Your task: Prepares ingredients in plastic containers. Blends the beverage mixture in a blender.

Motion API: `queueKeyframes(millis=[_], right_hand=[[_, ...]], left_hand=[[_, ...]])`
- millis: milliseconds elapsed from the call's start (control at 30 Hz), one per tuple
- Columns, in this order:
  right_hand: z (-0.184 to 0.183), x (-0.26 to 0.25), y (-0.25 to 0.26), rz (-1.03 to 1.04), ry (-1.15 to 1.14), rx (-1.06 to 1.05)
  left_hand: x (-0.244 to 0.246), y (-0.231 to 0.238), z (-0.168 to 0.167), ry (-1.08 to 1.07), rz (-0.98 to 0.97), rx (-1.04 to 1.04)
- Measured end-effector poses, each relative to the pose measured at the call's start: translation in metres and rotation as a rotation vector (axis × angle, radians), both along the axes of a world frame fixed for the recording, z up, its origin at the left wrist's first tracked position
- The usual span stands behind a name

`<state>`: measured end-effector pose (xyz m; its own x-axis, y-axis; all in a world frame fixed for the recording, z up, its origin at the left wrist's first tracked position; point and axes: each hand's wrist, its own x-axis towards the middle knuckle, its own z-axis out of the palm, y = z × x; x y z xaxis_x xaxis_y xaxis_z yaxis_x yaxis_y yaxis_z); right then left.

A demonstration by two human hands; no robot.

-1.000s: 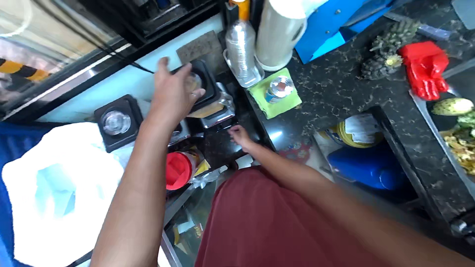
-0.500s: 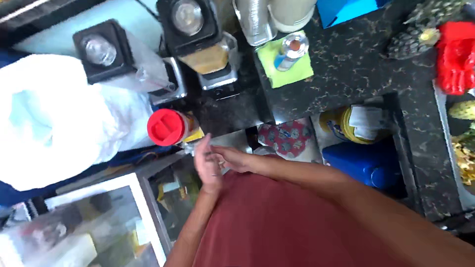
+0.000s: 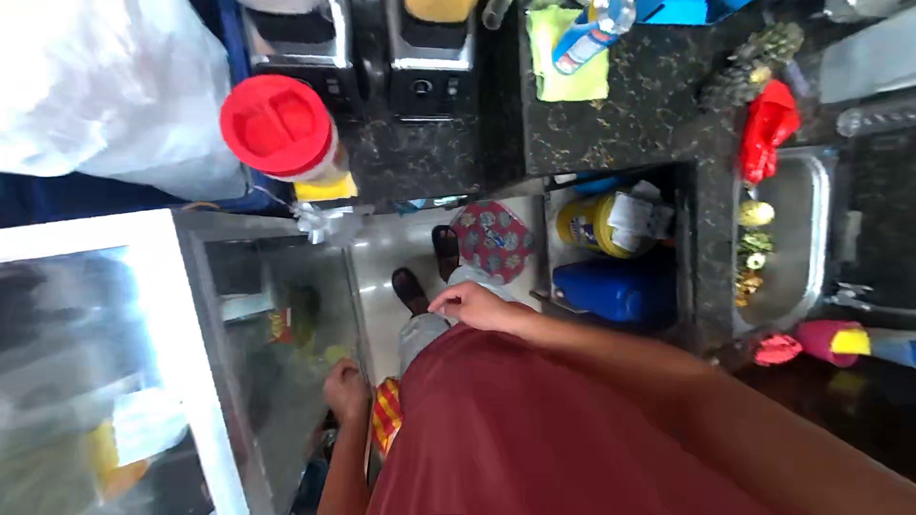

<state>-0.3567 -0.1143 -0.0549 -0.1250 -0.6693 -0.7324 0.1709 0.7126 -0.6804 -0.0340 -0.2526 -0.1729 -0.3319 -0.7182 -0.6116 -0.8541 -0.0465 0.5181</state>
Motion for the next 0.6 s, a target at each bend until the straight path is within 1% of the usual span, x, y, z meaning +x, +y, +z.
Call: queueKeyframes(millis=[67,100,167,200,233,267,333,367,400,433,500,533,567,600], right_hand=[[-0.009,-0.010,0.022,-0.006,0.078,0.059],[-0.019,-0.019,0.036,-0.033,0.119,0.076],[-0.057,-0.046,0.069,-0.107,0.263,0.102],[-0.081,-0.067,0.087,-0.158,0.334,0.130],[-0.100,-0.092,0.103,-0.228,0.380,0.165],[-0.116,-0.121,0.116,-0.318,0.410,0.226],[-0.148,-0.181,0.137,-0.478,0.523,0.377],[-0.167,-0.212,0.144,-0.533,0.571,0.402],[-0.188,-0.238,0.150,-0.586,0.601,0.384],[-0.209,-0.256,0.153,-0.647,0.630,0.376],[-0.242,-0.300,0.147,-0.702,0.754,0.366],[-0.258,-0.315,0.144,-0.667,0.821,0.358],[-0.275,-0.314,0.145,-0.618,0.859,0.379],[-0.290,-0.312,0.147,-0.539,0.878,0.424]], left_hand=[[0.028,0.018,-0.009,0.051,0.066,-0.005],[0.034,0.027,-0.014,0.087,0.120,0.033],[0.037,0.042,-0.020,0.077,0.197,0.176],[0.032,0.048,-0.021,0.019,0.179,0.201],[0.026,0.054,-0.023,-0.060,0.112,0.174],[0.019,0.060,-0.024,-0.140,0.004,0.135],[0.002,0.070,-0.028,-0.250,-0.256,0.088],[-0.009,0.074,-0.032,-0.281,-0.367,0.063],[-0.017,0.075,-0.037,-0.281,-0.447,0.051],[-0.025,0.074,-0.045,-0.247,-0.487,0.065],[-0.058,0.077,-0.078,-0.157,-0.442,0.193],[-0.071,0.084,-0.081,-0.181,-0.384,0.300],[-0.079,0.094,-0.081,-0.241,-0.317,0.411],[-0.090,0.104,-0.092,-0.277,-0.251,0.481]])
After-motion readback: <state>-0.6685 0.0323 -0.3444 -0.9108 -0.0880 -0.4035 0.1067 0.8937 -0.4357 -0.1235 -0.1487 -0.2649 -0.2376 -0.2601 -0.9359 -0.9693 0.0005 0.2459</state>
